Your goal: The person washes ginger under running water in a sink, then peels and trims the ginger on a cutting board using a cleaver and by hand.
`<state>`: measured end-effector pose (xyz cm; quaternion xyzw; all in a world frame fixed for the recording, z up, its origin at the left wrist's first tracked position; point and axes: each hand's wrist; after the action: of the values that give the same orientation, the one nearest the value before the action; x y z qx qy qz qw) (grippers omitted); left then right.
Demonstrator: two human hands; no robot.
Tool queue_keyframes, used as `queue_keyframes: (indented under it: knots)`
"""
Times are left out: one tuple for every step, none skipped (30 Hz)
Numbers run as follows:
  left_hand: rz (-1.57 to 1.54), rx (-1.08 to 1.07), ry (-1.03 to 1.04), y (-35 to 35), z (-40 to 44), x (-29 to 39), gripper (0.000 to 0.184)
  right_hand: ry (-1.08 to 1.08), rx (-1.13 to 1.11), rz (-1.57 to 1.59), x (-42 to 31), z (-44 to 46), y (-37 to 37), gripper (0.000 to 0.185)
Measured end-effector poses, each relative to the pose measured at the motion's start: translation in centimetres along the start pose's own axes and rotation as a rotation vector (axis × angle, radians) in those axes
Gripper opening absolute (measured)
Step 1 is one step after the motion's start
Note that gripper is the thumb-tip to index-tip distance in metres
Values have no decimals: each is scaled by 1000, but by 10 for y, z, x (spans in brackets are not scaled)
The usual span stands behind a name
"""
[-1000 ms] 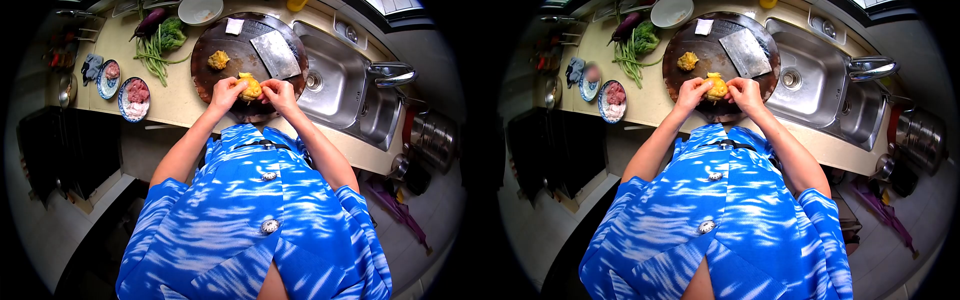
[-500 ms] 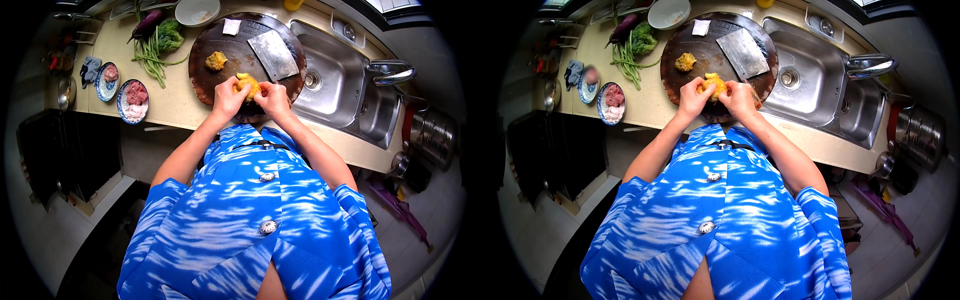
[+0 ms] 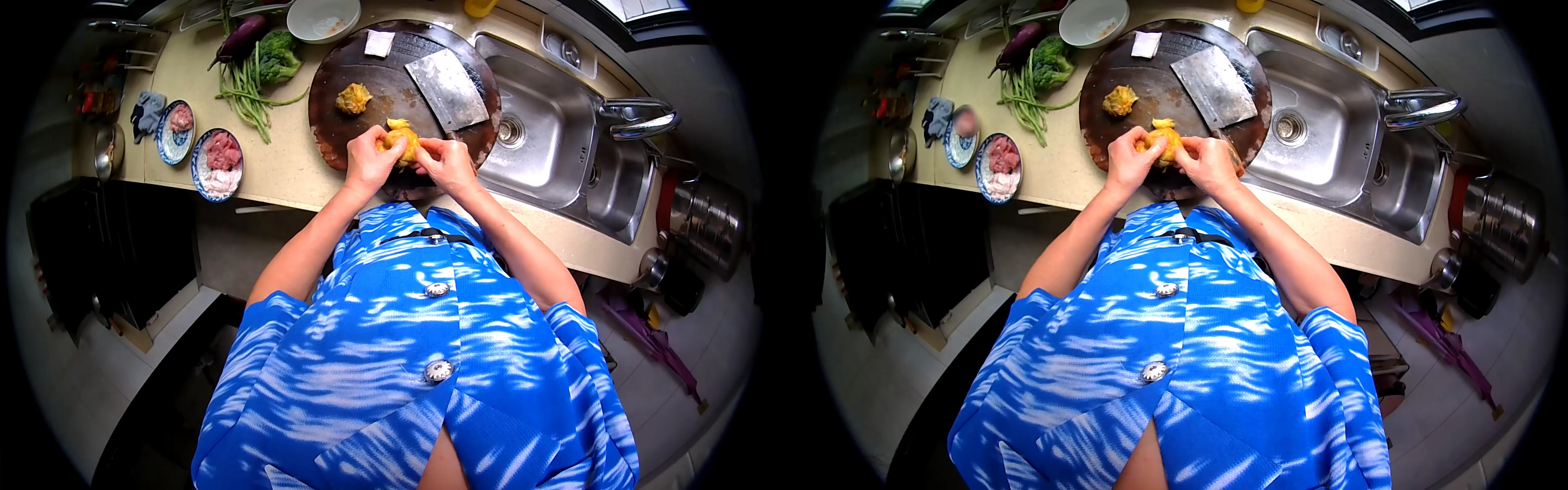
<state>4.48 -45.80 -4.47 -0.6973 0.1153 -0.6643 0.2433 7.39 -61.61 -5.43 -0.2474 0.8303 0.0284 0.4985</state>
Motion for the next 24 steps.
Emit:
queue_keyframes:
  knots:
    - [8,-2,-5,0,0,2,31,18,-23,-28,-3,-1,0,28]
    - [7,-4,-3,1,0,2,31,18,-20,-28,-6,-2,-1,28]
    - [16,5,2,2,0,1,31,65,-25,-16,-11,-3,-2,29]
    - [27,14,5,3,-1,1,31,113,-33,-4,-13,-3,-3,30]
    - [27,14,5,3,-1,0,31,113,-33,-3,-12,-3,-3,30]
    - [21,29,29,4,-2,1,30,112,-25,29,-10,-1,-3,28]
    - [15,45,52,5,-2,2,29,110,-17,61,-7,0,-2,26]
    - [16,45,52,5,-3,3,29,110,-18,61,-4,3,-1,26]
    - [9,48,62,5,-2,6,29,25,56,-64,0,5,1,24]
    - [3,49,73,5,-2,9,28,-59,130,-189,4,7,2,22]
    - [2,48,73,6,-2,11,28,-58,130,-189,8,9,4,22]
    - [5,58,94,6,-2,13,28,-116,197,-229,9,10,6,21]
    - [9,69,114,6,-2,14,28,-174,263,-270,9,11,8,21]
    - [10,71,114,7,-2,14,28,-175,262,-270,10,11,8,21]
    - [8,69,125,7,-2,13,28,-174,253,-312,7,9,7,18]
    - [5,65,136,7,-3,13,28,-171,244,-355,4,6,5,17]
    - [4,64,136,7,-3,13,28,-171,245,-355,2,5,3,17]
    - [-14,64,115,6,-5,13,29,-45,224,-182,0,3,0,17]
    - [-31,66,93,5,-5,14,29,78,198,-9,-3,1,-3,18]
    - [-29,67,91,3,-4,14,29,82,165,30,-6,0,-5,22]
    - [-2,54,72,0,-4,16,28,84,163,31,-2,0,-4,22]
    - [22,41,56,0,-3,17,28,75,121,132,4,2,-4,22]
    - [20,40,57,1,-2,17,28,65,80,232,9,4,-5,23]
    - [17,42,45,1,-1,16,28,84,53,253,7,3,-6,23]
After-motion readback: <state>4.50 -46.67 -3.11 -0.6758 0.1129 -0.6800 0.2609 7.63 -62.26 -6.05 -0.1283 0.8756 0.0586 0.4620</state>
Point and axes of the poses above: each hand's wrist, its own z-axis towards the middle knuckle, its own y-axis out of the palm, x = y × z, and after that the axes turned 12 degrees about y, right-handed
